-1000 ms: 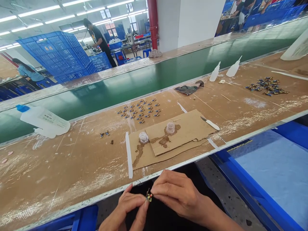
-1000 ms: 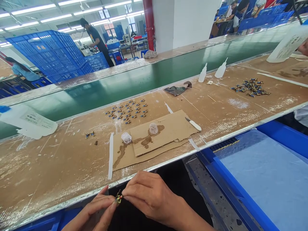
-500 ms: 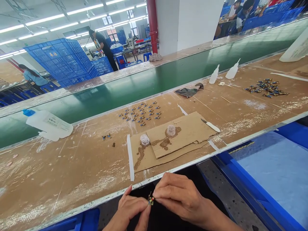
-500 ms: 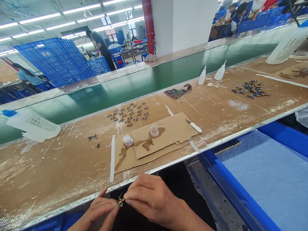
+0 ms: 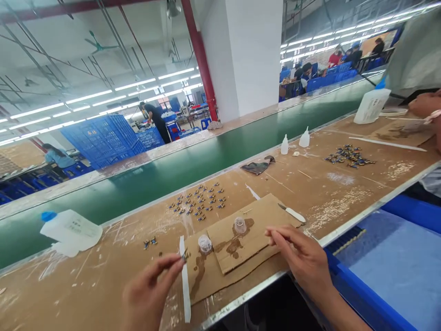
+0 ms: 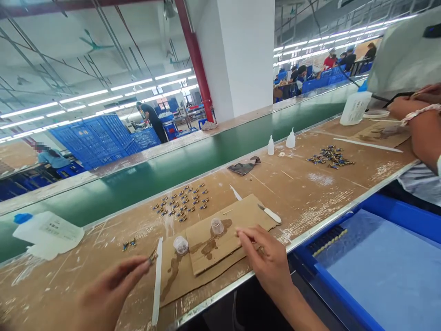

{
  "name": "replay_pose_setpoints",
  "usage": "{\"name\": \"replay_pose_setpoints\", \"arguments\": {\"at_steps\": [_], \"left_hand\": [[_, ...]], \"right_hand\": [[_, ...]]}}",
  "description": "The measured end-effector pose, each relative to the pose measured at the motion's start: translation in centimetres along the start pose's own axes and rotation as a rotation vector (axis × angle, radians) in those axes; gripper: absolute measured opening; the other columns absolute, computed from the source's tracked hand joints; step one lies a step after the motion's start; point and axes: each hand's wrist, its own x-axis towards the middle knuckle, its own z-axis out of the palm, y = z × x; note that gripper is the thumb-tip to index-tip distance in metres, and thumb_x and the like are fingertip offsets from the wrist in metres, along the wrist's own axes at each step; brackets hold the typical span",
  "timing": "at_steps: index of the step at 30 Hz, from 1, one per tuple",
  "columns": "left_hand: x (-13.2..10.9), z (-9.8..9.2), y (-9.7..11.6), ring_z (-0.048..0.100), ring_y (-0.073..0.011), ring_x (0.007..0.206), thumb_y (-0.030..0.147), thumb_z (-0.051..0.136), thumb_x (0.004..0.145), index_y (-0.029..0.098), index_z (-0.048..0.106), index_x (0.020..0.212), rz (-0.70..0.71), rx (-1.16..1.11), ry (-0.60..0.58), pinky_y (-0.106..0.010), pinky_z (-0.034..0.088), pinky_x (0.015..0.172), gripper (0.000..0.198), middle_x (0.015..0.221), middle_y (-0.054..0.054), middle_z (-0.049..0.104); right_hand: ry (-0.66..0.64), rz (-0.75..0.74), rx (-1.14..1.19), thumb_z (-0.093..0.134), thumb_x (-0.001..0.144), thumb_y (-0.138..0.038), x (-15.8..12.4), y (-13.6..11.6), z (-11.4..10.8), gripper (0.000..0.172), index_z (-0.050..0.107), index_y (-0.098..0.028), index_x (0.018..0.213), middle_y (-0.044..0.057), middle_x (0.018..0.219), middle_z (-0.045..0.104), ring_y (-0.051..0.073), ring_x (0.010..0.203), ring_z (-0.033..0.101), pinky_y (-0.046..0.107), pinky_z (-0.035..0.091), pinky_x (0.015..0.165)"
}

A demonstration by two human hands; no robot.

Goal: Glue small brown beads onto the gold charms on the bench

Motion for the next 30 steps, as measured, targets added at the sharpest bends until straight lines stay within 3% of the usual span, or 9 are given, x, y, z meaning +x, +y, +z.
{"name": "replay_pose_setpoints", "arguments": {"at_steps": [4, 8, 10, 15, 20, 23, 25, 27, 30], "left_hand": [[8.7, 3.1, 2.0, 0.066, -0.0179, 0.072, 0.041, 0.066, 0.066, 0.019, 0.069, 0.073, 0.004, -0.133, -0.224, -0.028, 0.051, 0.074, 0.024, 0.069, 0.000, 0.071], [15.4, 7.7, 3.3, 0.060, -0.0127, 0.064, 0.032, 0.068, 0.072, 0.014, 0.065, 0.070, 0.044, -0.076, -0.319, -0.027, 0.049, 0.069, 0.018, 0.063, 0.002, 0.063], [17.9, 9.9, 3.9, 0.059, -0.0118, 0.066, 0.034, 0.063, 0.080, 0.013, 0.062, 0.077, 0.041, -0.022, -0.358, -0.029, 0.050, 0.066, 0.021, 0.071, 0.001, 0.062], [21.7, 14.3, 5.4, 0.061, -0.0153, 0.081, 0.035, 0.058, 0.085, 0.013, 0.060, 0.098, 0.005, 0.104, -0.393, -0.032, 0.052, 0.070, 0.026, 0.097, -0.004, 0.063], [22.8, 17.2, 6.4, 0.061, -0.0185, 0.090, 0.035, 0.057, 0.085, 0.014, 0.058, 0.107, -0.023, 0.210, -0.412, -0.036, 0.052, 0.076, 0.030, 0.106, -0.005, 0.061], [23.0, 17.3, 6.8, 0.060, -0.0191, 0.092, 0.035, 0.057, 0.085, 0.014, 0.058, 0.108, -0.012, 0.244, -0.427, -0.037, 0.052, 0.077, 0.031, 0.108, -0.005, 0.060], [23.1, 16.3, 7.0, 0.060, -0.0195, 0.091, 0.035, 0.058, 0.085, 0.014, 0.059, 0.106, 0.004, 0.255, -0.418, -0.037, 0.052, 0.076, 0.030, 0.107, -0.005, 0.061], [23.1, 14.2, 6.9, 0.061, -0.0191, 0.089, 0.036, 0.058, 0.084, 0.013, 0.060, 0.103, 0.030, 0.258, -0.396, -0.036, 0.052, 0.075, 0.029, 0.104, -0.004, 0.061], [22.5, 9.3, 5.6, 0.060, -0.0160, 0.081, 0.037, 0.058, 0.084, 0.013, 0.062, 0.092, 0.073, 0.254, -0.346, -0.033, 0.050, 0.072, 0.026, 0.092, -0.002, 0.063]], "right_hand": [[0.049, 0.175, -0.008, 0.050, 0.086, -0.037, 1.4, 2.9, 0.7, 0.027, 0.068, -0.016, 0.089, 0.005, 0.081, 0.068, 0.011, 0.065, 0.064, 0.020, 0.054, 0.060], [0.059, 0.143, -0.064, 0.051, 0.086, -0.038, 1.5, 3.7, 1.0, 0.028, 0.069, -0.017, 0.086, 0.005, 0.079, 0.068, 0.012, 0.065, 0.064, 0.020, 0.054, 0.060], [0.038, 0.107, -0.110, 0.050, 0.086, -0.036, 1.4, 3.8, 1.0, 0.027, 0.069, -0.018, 0.087, 0.005, 0.078, 0.068, 0.012, 0.065, 0.064, 0.019, 0.053, 0.061], [0.057, 0.012, -0.197, 0.049, 0.087, -0.031, 1.1, 4.2, 1.3, 0.021, 0.068, -0.020, 0.089, 0.003, 0.080, 0.068, 0.011, 0.070, 0.065, 0.017, 0.053, 0.064], [0.093, -0.069, -0.251, 0.050, 0.088, -0.026, 0.9, 4.7, 1.6, 0.018, 0.066, -0.020, 0.090, 0.002, 0.082, 0.068, 0.010, 0.071, 0.066, 0.016, 0.053, 0.066], [0.087, -0.091, -0.275, 0.051, 0.087, -0.025, 1.0, 4.8, 1.5, 0.016, 0.066, -0.021, 0.092, 0.000, 0.083, 0.069, 0.009, 0.073, 0.066, 0.014, 0.053, 0.066], [0.093, -0.077, -0.282, 0.050, 0.087, -0.026, 1.0, 4.7, 1.5, 0.017, 0.066, -0.022, 0.091, 0.000, 0.083, 0.069, 0.008, 0.072, 0.066, 0.014, 0.052, 0.066], [0.099, -0.050, -0.284, 0.050, 0.087, -0.029, 1.0, 4.6, 1.4, 0.018, 0.066, -0.022, 0.090, 0.000, 0.084, 0.069, 0.009, 0.072, 0.066, 0.014, 0.053, 0.066], [0.110, 0.005, -0.289, 0.051, 0.087, -0.033, 0.6, 4.7, 1.3, 0.021, 0.068, -0.022, 0.090, 0.001, 0.087, 0.070, 0.010, 0.074, 0.067, 0.016, 0.054, 0.068]]}}
